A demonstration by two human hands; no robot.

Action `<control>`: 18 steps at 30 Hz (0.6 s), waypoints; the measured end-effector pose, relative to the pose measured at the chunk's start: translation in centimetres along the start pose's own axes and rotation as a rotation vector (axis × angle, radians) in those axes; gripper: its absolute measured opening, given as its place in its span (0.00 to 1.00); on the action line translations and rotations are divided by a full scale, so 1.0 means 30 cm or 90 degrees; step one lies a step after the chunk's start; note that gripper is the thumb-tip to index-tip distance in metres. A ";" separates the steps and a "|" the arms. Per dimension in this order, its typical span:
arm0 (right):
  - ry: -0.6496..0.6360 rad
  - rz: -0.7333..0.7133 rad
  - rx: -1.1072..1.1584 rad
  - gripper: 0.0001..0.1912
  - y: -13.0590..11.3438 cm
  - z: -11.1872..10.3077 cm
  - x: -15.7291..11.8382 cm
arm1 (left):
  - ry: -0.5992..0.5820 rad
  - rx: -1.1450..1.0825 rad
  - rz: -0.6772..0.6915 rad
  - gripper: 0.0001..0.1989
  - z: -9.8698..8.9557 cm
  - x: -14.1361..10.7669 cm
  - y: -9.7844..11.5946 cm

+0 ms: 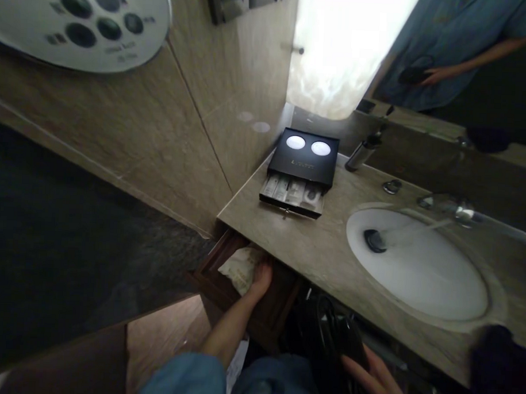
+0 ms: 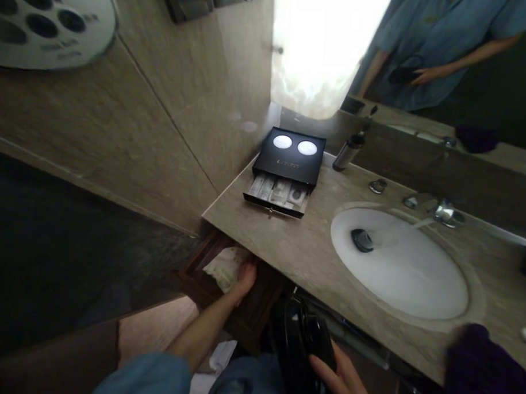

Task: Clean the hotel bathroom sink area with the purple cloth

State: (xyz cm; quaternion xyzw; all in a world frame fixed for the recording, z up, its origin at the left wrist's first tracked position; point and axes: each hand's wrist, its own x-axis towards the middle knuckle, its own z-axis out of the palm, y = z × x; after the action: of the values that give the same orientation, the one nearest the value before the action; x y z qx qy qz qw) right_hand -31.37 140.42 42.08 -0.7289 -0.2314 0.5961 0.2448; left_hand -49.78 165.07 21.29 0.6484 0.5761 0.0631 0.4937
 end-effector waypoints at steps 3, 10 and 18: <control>-0.002 -0.027 0.003 0.46 0.000 0.002 -0.002 | -0.127 0.012 0.098 0.12 -0.120 0.028 -0.084; -0.056 -0.047 0.030 0.45 0.060 -0.002 0.051 | -0.078 0.134 0.107 0.08 -0.218 -0.087 -0.111; -0.089 -0.047 0.001 0.35 0.076 -0.046 0.053 | 0.008 0.116 -0.002 0.23 0.028 -0.265 -0.147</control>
State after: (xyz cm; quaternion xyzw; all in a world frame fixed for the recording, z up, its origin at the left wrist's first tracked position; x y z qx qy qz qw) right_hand -29.62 139.55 39.66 -0.6763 -0.2742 0.6363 0.2503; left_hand -54.88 157.49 21.60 0.6896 0.5832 0.0137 0.4290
